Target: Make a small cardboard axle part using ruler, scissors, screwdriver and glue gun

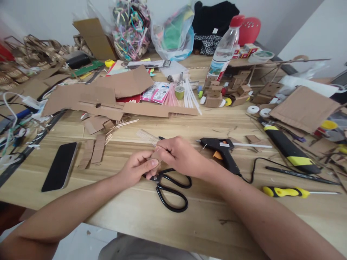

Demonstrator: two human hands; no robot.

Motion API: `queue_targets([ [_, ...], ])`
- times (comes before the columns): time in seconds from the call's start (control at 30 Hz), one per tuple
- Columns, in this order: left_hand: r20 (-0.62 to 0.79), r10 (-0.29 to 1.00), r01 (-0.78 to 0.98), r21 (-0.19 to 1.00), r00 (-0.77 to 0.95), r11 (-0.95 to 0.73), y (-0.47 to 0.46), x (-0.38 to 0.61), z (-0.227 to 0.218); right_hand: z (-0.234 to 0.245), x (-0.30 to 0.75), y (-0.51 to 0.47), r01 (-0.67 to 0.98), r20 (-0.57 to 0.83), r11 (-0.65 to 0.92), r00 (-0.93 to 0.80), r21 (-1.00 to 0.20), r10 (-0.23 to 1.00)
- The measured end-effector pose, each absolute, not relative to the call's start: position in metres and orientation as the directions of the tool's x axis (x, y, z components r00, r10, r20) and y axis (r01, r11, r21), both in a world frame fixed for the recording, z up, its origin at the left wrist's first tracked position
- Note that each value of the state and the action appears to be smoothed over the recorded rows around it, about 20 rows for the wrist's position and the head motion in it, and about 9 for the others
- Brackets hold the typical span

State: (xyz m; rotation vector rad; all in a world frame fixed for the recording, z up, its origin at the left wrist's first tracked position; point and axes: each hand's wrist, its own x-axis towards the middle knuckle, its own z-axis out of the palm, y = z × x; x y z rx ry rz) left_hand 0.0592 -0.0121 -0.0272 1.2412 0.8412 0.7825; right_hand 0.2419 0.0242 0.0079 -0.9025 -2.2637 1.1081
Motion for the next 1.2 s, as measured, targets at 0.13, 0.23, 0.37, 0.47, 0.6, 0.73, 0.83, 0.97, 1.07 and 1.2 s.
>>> queue_targets([
  [0.13,-0.107,0.870,-0.027,0.990,0.482,0.136,-0.002,0.053,-0.025,0.017,0.253,0.030,0.398,0.184,0.586,-0.696,-0.706,0.694],
  [0.23,-0.090,0.849,0.037,0.996,0.520,0.083,0.002,0.048,-0.022,0.022,0.254,0.027,0.376,0.290,0.723,-0.734,-0.580,0.614],
  [0.37,-0.058,0.851,0.182,0.982,0.522,-0.044,0.004,0.042,-0.023,0.020,0.251,0.022,0.426,0.318,0.764,-0.728,-0.485,0.608],
  [0.47,0.170,0.882,0.367,0.862,0.440,-0.350,0.004,0.038,-0.025,0.015,0.251,0.025,0.487,0.284,0.728,-0.699,-0.483,0.656],
  [0.6,0.421,0.786,0.515,0.596,0.453,-0.616,0.004,0.034,-0.026,0.009,0.253,0.030,0.509,0.279,0.678,-0.650,-0.530,0.707],
  [0.73,0.417,0.813,0.514,0.631,0.406,-0.581,0.005,0.032,-0.028,0.007,0.253,0.030,0.483,0.271,0.625,-0.614,-0.614,0.741],
  [0.83,0.419,0.831,0.482,0.678,0.366,-0.555,0.009,0.031,-0.030,0.008,0.254,0.032,0.447,0.257,0.567,-0.581,-0.692,0.772],
  [0.97,0.450,0.819,0.428,0.700,0.357,-0.571,0.014,0.028,-0.033,0.009,0.256,0.035,0.443,0.239,0.517,-0.545,-0.732,0.804],
  [1.07,0.447,0.837,0.370,0.754,0.316,-0.543,0.017,0.026,-0.035,0.010,0.260,0.039,0.468,0.219,0.491,-0.521,-0.735,0.825],
  [1.2,0.387,0.893,0.261,0.859,0.230,-0.440,0.020,0.025,-0.040,0.011,0.264,0.045,0.469,0.216,0.459,-0.483,-0.755,0.849],
])
